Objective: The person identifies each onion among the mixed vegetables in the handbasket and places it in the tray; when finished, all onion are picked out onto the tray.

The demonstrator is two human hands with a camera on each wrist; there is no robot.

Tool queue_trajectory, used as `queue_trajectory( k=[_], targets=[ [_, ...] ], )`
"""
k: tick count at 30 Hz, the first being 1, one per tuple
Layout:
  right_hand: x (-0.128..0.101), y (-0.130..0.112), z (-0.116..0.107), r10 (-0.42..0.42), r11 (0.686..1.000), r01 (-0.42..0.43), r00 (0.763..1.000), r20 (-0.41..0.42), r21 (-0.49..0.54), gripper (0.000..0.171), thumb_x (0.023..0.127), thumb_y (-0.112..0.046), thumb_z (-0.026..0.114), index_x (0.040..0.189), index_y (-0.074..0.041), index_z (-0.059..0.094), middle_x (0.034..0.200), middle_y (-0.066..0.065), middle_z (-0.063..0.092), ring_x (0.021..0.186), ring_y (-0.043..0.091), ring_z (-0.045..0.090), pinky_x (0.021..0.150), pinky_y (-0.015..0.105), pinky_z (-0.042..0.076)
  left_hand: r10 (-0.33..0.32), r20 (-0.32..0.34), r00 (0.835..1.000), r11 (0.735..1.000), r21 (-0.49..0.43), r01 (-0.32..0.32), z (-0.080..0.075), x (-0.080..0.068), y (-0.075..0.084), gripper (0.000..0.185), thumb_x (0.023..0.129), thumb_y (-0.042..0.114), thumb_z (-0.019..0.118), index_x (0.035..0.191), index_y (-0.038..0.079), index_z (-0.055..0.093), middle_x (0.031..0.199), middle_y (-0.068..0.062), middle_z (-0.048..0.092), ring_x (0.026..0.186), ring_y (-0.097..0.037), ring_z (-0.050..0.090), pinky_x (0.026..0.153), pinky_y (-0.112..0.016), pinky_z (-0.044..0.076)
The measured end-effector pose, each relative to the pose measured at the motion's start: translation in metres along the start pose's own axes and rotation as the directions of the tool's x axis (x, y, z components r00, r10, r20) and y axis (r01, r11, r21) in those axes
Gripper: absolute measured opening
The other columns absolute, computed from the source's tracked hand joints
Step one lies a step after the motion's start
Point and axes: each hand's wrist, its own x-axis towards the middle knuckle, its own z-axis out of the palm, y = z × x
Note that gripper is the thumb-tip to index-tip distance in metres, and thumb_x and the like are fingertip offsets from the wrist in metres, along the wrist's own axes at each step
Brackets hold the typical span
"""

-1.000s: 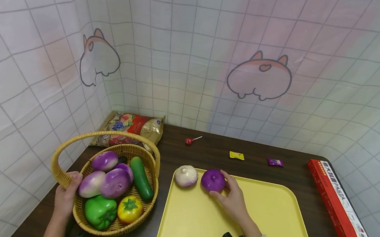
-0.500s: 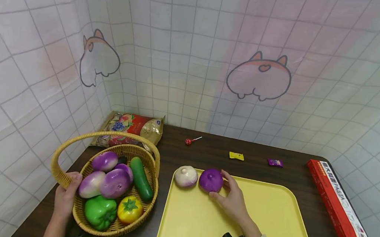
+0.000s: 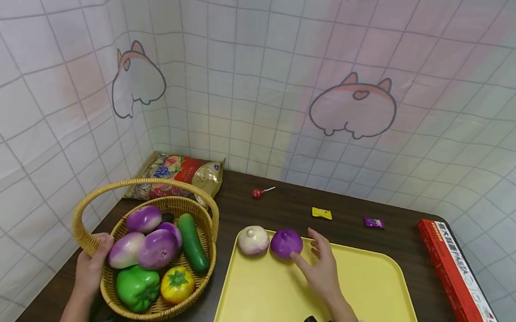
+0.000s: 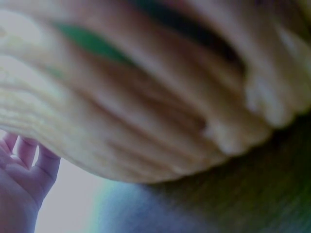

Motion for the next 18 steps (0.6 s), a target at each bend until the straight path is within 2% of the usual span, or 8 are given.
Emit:
queue_trajectory(
  k=[4,8,13,18],
  targets=[
    [-0.001,-0.017,0.001,-0.109,0.994,0.11,0.992,-0.057,0.026,0.063,0.08,-0.008,0.08,0.136,-0.009,0.05,0.138,0.014,0.047,0.125,0.033,0.045,0.103,0.05,0.038,0.006,-0.001,1.0,1.0,0.014,-0.006,0.0,0.001,0.0,0.017,0.096,0.001,0.054,0.083,0.012,0.054,0.088,0.009,0.059,0.084,-0.005,0.052,0.079,-0.015,0.039],
    [-0.003,-0.04,0.009,-0.215,0.975,0.218,0.973,-0.083,0.032,0.058,0.08,-0.005,0.079,0.133,-0.008,0.054,0.139,0.012,0.047,0.127,0.028,0.046,0.102,0.041,0.038,0.007,-0.005,1.0,0.999,0.035,-0.007,-0.001,0.002,-0.001,0.015,0.096,0.002,0.054,0.084,0.011,0.055,0.088,0.01,0.059,0.085,-0.005,0.052,0.08,-0.014,0.038],
    [-0.009,-0.072,0.031,-0.296,0.952,0.297,0.955,-0.027,0.078,0.054,0.08,-0.003,0.078,0.129,-0.01,0.056,0.136,0.009,0.05,0.123,0.026,0.05,0.099,0.035,0.043,0.001,-0.002,1.0,1.0,0.015,-0.001,-0.001,0.001,-0.003,0.015,0.096,0.002,0.053,0.085,0.012,0.056,0.087,0.011,0.059,0.084,-0.005,0.052,0.08,-0.014,0.038],
    [-0.018,-0.094,0.066,-0.399,0.896,0.373,0.914,0.068,0.239,0.049,0.082,-0.001,0.075,0.127,-0.005,0.056,0.13,0.012,0.054,0.116,0.027,0.054,0.09,0.039,0.05,0.006,-0.001,1.0,1.0,-0.003,-0.006,-0.001,0.0,-0.004,0.011,0.097,0.005,0.054,0.087,0.009,0.055,0.086,0.008,0.059,0.081,-0.005,0.052,0.077,-0.015,0.04]
  ],
)
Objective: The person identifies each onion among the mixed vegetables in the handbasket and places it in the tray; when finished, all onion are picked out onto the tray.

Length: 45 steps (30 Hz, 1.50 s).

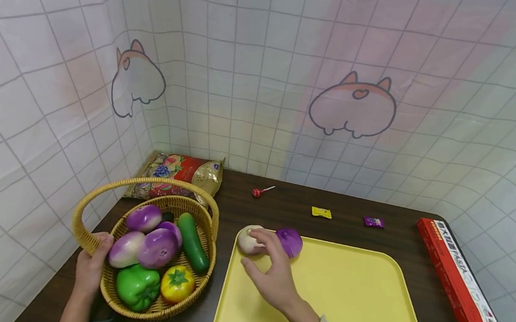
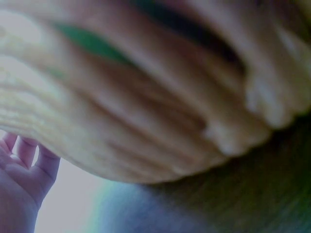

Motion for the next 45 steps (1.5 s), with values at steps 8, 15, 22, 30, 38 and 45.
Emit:
queue_trajectory(
  k=[8,15,22,30,38,45],
  targets=[
    [0.001,-0.031,0.057,-0.017,1.0,0.014,0.976,0.219,0.013,0.05,0.085,-0.011,0.073,0.131,-0.013,0.053,0.134,0.005,0.05,0.118,0.018,0.053,0.092,0.036,0.049,-0.016,0.0,1.0,1.0,0.013,0.016,-0.001,0.0,-0.001,0.011,0.099,0.008,0.053,0.092,0.013,0.06,0.087,0.008,0.059,0.081,-0.005,0.051,0.076,-0.014,0.04],
    [0.005,-0.045,0.093,0.035,0.995,0.0,0.938,0.345,-0.103,0.058,0.085,-0.019,0.073,0.138,-0.016,0.046,0.142,0.004,0.039,0.126,0.016,0.046,0.099,0.032,0.043,-0.014,-0.007,1.0,1.0,0.017,0.014,0.0,-0.001,0.001,0.014,0.099,0.007,0.053,0.092,0.016,0.061,0.087,0.008,0.059,0.08,-0.005,0.051,0.075,-0.014,0.04],
    [0.027,-0.046,0.117,0.283,0.954,-0.226,0.894,0.346,-0.198,0.076,0.081,-0.032,0.076,0.145,-0.015,0.039,0.146,0.006,0.033,0.126,0.019,0.046,0.099,0.036,0.043,0.017,0.009,1.0,0.999,0.038,-0.017,0.003,-0.001,0.002,0.013,0.099,0.014,0.055,0.093,0.003,0.054,0.083,0.008,0.056,0.075,-0.006,0.049,0.071,-0.016,0.04],
    [0.037,-0.041,0.145,0.393,0.92,-0.368,0.869,0.301,-0.137,0.089,0.076,-0.038,0.081,0.149,-0.019,0.034,0.145,0.0,0.036,0.126,0.013,0.046,0.1,0.036,0.041,0.026,0.015,1.0,1.0,-0.013,-0.026,0.003,-0.001,0.003,0.011,0.099,0.006,0.053,0.089,0.009,0.056,0.081,0.007,0.055,0.073,-0.006,0.048,0.069,-0.016,0.039],
    [0.042,-0.037,0.155,0.443,0.896,-0.411,0.851,0.283,-0.167,0.09,0.075,-0.044,0.082,0.148,-0.02,0.036,0.143,-0.003,0.037,0.122,0.013,0.048,0.098,0.035,0.043,0.024,0.013,1.0,1.0,-0.004,-0.024,0.003,-0.001,0.002,0.014,0.099,0.004,0.052,0.086,0.01,0.055,0.079,0.006,0.054,0.072,-0.008,0.046,0.069,-0.017,0.038],
    [0.045,-0.041,0.164,0.48,0.863,-0.383,0.828,0.291,-0.33,0.104,0.073,-0.054,0.081,0.154,-0.02,0.024,0.144,0.003,0.033,0.121,0.021,0.049,0.095,0.036,0.046,0.012,-0.011,1.0,1.0,-0.005,-0.012,0.002,0.0,0.002,0.018,0.098,0.002,0.051,0.087,0.014,0.06,0.081,0.007,0.057,0.075,-0.006,0.049,0.071,-0.015,0.04]
  ],
)
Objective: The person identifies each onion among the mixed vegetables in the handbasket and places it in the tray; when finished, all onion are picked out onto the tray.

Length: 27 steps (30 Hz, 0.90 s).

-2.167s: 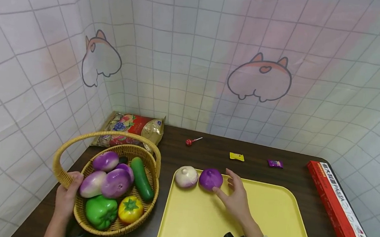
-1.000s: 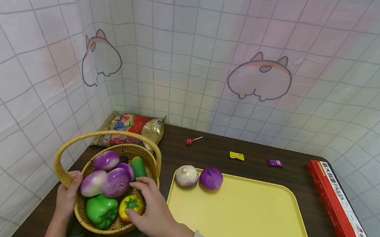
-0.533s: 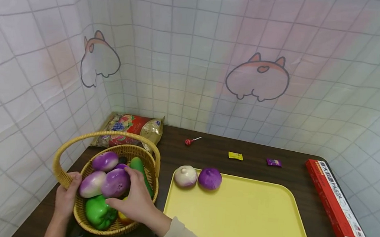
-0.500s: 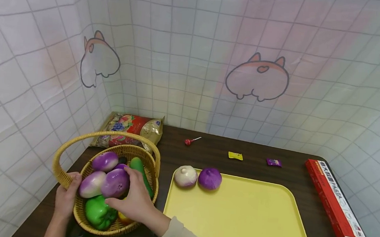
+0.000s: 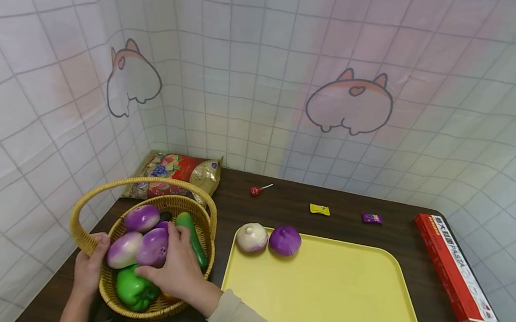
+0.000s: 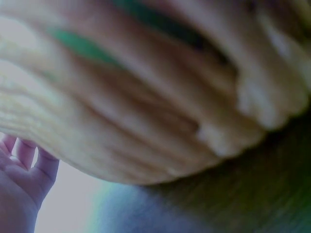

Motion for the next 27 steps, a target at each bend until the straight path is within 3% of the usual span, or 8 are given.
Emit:
queue_trajectory(
  k=[4,8,14,18,27],
  targets=[
    [0.001,-0.003,0.001,0.007,1.0,-0.008,1.0,-0.012,-0.029,0.105,0.074,-0.055,0.08,0.154,-0.02,0.022,0.14,0.002,0.036,0.117,0.018,0.052,0.092,0.032,0.046,-0.022,-0.018,1.0,1.0,0.008,0.022,-0.001,0.0,0.0,0.021,0.098,0.004,0.052,0.088,0.019,0.062,0.085,0.009,0.059,0.08,-0.005,0.051,0.075,-0.014,0.04],
    [-0.003,0.0,0.0,-0.011,0.999,0.013,0.999,-0.039,0.037,0.102,0.076,-0.053,0.078,0.155,-0.027,0.018,0.138,-0.001,0.04,0.118,0.016,0.051,0.093,0.035,0.046,-0.028,-0.01,1.0,1.0,0.004,0.028,-0.001,0.0,0.0,0.018,0.098,0.005,0.053,0.09,0.017,0.062,0.086,0.009,0.06,0.081,-0.005,0.051,0.077,-0.014,0.04],
    [-0.013,0.007,-0.012,-0.171,0.971,0.188,0.978,-0.123,0.145,0.081,0.082,-0.048,0.071,0.15,-0.04,0.027,0.139,-0.004,0.046,0.119,0.012,0.052,0.093,0.035,0.046,-0.029,0.002,1.0,1.0,0.01,0.029,0.001,0.0,-0.003,0.01,0.099,0.008,0.054,0.091,0.01,0.061,0.086,0.008,0.059,0.081,-0.005,0.051,0.076,-0.014,0.04],
    [-0.019,0.012,-0.025,-0.266,0.947,0.288,0.951,-0.159,0.141,0.072,0.082,-0.044,0.074,0.145,-0.037,0.039,0.137,-0.005,0.049,0.116,0.01,0.053,0.092,0.033,0.047,-0.01,0.011,1.0,1.0,0.022,0.01,0.003,0.0,-0.005,0.011,0.099,0.012,0.056,0.093,0.002,0.056,0.085,0.008,0.057,0.081,-0.006,0.049,0.076,-0.015,0.039],
    [-0.035,0.03,-0.053,-0.288,0.914,0.335,0.933,-0.217,0.23,0.068,0.079,-0.039,0.08,0.136,-0.026,0.045,0.13,-0.005,0.046,0.108,0.011,0.053,0.087,0.029,0.049,-0.005,0.008,1.0,1.0,0.019,0.004,-0.003,-0.001,-0.004,0.012,0.098,0.014,0.057,0.093,0.004,0.055,0.085,0.007,0.056,0.079,-0.007,0.049,0.075,-0.015,0.039]
  ],
)
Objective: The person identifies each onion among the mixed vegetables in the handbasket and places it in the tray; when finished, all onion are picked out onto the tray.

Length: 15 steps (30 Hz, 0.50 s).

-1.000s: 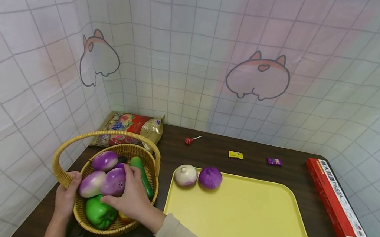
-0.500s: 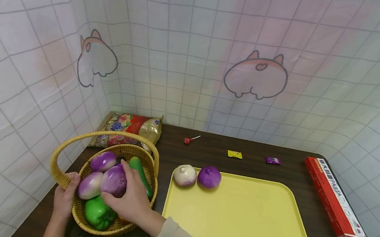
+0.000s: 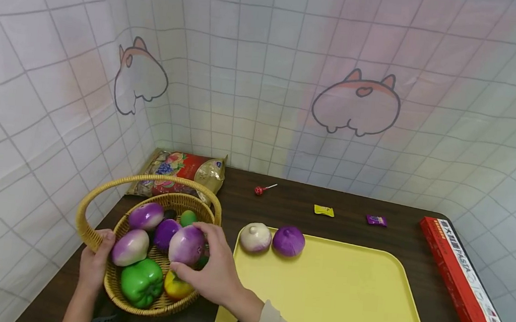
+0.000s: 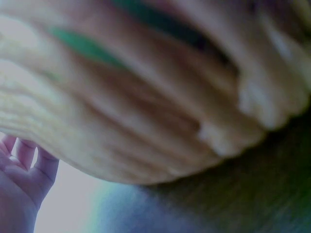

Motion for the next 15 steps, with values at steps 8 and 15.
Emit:
queue_trajectory(
  k=[8,15],
  targets=[
    [-0.011,0.009,-0.04,-0.006,0.996,0.013,0.996,-0.084,0.086,0.07,0.079,-0.029,0.082,0.136,-0.018,0.045,0.13,-0.001,0.05,0.11,0.018,0.055,0.088,0.034,0.05,-0.007,-0.014,1.0,1.0,-0.008,0.007,0.0,0.002,-0.001,0.01,0.098,0.013,0.058,0.091,0.007,0.056,0.087,0.007,0.058,0.081,-0.006,0.05,0.076,-0.015,0.039],
    [-0.025,0.028,-0.067,0.031,0.991,-0.011,0.989,-0.145,0.136,0.077,0.073,-0.011,0.086,0.136,-0.013,0.041,0.131,0.006,0.047,0.108,0.023,0.058,0.086,0.032,0.053,-0.009,-0.01,1.0,1.0,0.012,0.009,0.0,0.001,-0.001,0.007,0.098,0.012,0.057,0.092,0.009,0.057,0.086,0.007,0.058,0.08,-0.006,0.05,0.076,-0.015,0.039]
  ],
)
